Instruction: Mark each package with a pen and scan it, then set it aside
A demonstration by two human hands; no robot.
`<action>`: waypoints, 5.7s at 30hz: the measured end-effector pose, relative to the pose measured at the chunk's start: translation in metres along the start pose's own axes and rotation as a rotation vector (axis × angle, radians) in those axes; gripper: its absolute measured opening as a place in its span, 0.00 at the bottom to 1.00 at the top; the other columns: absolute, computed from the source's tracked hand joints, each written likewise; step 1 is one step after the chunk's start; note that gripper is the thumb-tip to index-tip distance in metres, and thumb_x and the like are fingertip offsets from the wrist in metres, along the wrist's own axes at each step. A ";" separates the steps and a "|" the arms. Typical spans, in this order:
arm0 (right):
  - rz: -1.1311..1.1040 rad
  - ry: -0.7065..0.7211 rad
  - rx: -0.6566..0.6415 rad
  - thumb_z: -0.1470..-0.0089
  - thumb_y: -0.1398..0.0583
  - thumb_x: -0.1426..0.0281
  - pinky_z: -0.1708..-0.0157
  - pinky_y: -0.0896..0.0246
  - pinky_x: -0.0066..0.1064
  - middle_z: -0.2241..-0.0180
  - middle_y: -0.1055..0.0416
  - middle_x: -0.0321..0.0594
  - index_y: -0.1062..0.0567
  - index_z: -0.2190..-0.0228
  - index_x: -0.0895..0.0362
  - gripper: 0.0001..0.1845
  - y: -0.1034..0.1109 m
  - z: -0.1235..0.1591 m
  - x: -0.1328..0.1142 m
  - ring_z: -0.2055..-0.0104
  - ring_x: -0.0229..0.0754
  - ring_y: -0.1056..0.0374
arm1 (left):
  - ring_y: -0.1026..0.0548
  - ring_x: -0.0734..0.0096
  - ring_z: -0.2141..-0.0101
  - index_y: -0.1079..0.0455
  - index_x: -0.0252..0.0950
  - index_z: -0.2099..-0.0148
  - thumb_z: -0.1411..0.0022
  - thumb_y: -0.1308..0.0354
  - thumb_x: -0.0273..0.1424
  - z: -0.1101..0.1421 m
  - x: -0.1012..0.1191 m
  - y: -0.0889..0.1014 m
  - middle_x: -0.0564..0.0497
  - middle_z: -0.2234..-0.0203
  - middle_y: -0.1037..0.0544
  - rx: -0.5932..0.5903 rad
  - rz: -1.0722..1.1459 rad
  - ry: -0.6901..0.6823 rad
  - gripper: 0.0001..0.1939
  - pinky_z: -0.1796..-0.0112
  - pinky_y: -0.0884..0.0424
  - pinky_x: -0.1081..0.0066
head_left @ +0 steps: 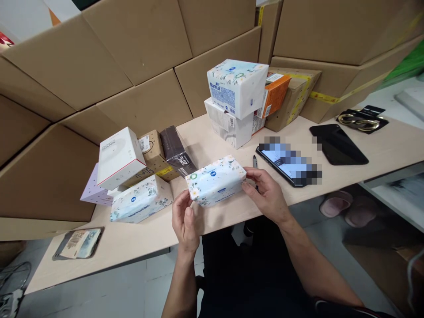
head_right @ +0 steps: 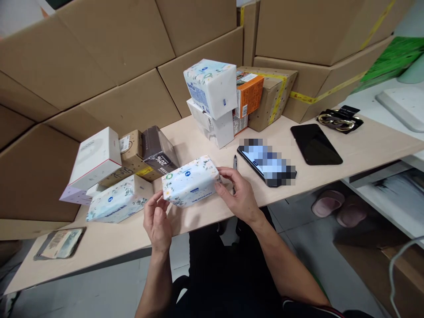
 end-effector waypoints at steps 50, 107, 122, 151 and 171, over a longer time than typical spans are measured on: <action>0.113 0.043 0.178 0.40 0.39 0.62 0.47 0.30 0.46 0.52 0.25 0.44 0.25 0.58 0.50 0.09 0.011 0.006 -0.006 0.47 0.49 0.28 | 0.44 0.54 0.35 0.38 0.49 0.36 0.31 0.46 0.39 -0.001 0.009 -0.015 0.43 0.39 0.41 -0.206 -0.407 -0.241 0.23 0.42 0.36 0.53; 0.431 0.209 -0.237 0.36 0.49 0.65 0.72 0.45 0.26 0.76 0.31 0.32 0.34 0.71 0.54 0.12 -0.063 -0.052 -0.078 0.77 0.33 0.35 | 0.43 0.40 0.39 0.29 0.40 0.43 0.38 0.39 0.35 0.006 0.043 -0.055 0.40 0.44 0.33 -0.110 -0.938 -0.684 0.21 0.42 0.41 0.42; 0.473 0.200 -0.274 0.36 0.49 0.66 0.70 0.44 0.28 0.74 0.30 0.33 0.34 0.71 0.54 0.11 -0.066 -0.053 -0.076 0.75 0.35 0.33 | 0.43 0.42 0.39 0.28 0.42 0.42 0.39 0.38 0.35 0.006 0.042 -0.053 0.41 0.44 0.32 -0.112 -0.904 -0.665 0.22 0.41 0.43 0.45; 1.356 0.230 -0.300 0.36 0.52 0.75 0.58 0.41 0.41 0.52 0.27 0.53 0.36 0.38 0.59 0.27 -0.008 -0.044 -0.019 0.57 0.52 0.38 | 0.42 0.43 0.37 0.36 0.38 0.38 0.36 0.40 0.33 0.010 0.038 -0.043 0.38 0.42 0.34 -0.089 -0.840 -0.671 0.25 0.40 0.42 0.43; 1.159 0.143 0.193 0.42 0.41 0.54 0.47 0.37 0.57 0.48 0.31 0.60 0.40 0.37 0.61 0.38 0.096 0.001 0.012 0.47 0.61 0.34 | 0.33 0.51 0.43 0.36 0.38 0.39 0.38 0.39 0.24 0.006 0.036 -0.048 0.38 0.45 0.32 -0.026 -0.816 -0.708 0.25 0.45 0.29 0.49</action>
Point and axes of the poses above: each hand's wrist, its own z-axis away from the middle knuckle, its own y-axis out of the back of the hand, x = y × z, the point moved 7 cm from there along -z, towards the middle knuckle
